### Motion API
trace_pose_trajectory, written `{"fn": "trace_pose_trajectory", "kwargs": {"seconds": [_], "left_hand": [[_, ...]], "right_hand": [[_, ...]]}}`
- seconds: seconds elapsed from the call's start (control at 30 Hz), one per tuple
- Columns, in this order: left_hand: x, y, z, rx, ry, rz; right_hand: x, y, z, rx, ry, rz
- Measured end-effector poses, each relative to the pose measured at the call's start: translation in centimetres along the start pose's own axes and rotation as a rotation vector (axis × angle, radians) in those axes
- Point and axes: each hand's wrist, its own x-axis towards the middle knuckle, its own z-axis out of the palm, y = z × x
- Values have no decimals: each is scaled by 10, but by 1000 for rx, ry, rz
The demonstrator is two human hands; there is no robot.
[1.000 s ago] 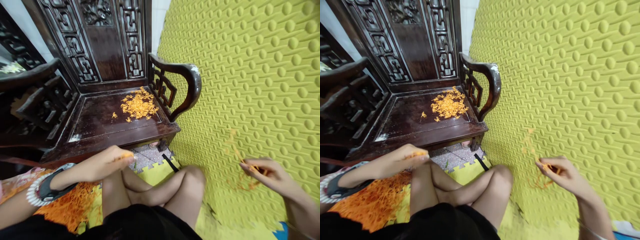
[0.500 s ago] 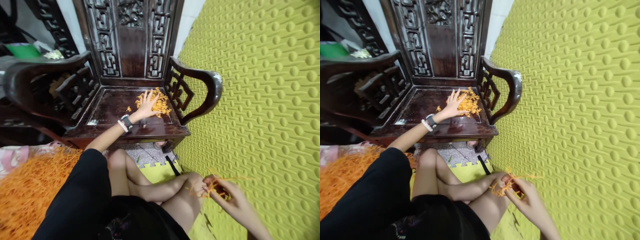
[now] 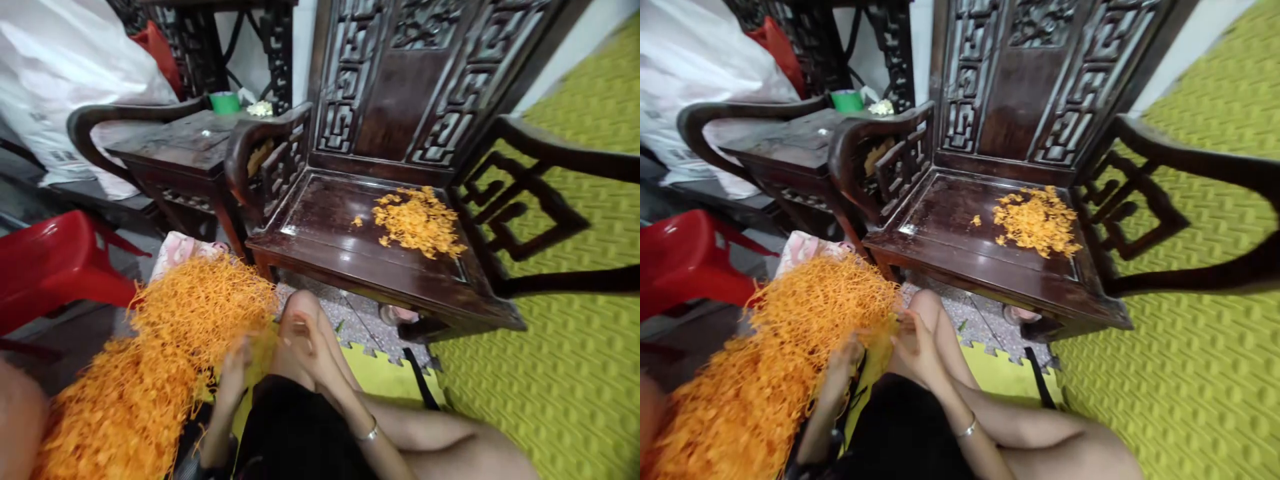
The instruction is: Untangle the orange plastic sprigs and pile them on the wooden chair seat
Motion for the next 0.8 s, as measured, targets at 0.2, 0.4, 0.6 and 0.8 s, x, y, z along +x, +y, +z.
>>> {"fn": "trace_pose_trajectory", "kwargs": {"seconds": [0.2,0.4,0.6,0.8], "left_hand": [[-36,-78,-130,196,1306,-483],[65,-149,-141,146,1183,-574],[70,-191,-124,54,1176,-581],[55,-188,-117,32,1173,-512]], "right_hand": [[22,-17,-9,-65,-17,-42],[15,-9,-50,-409,188,-97],[102,-24,-119,-914,167,-439],[204,16,-179,-1323,-27,-161]]}}
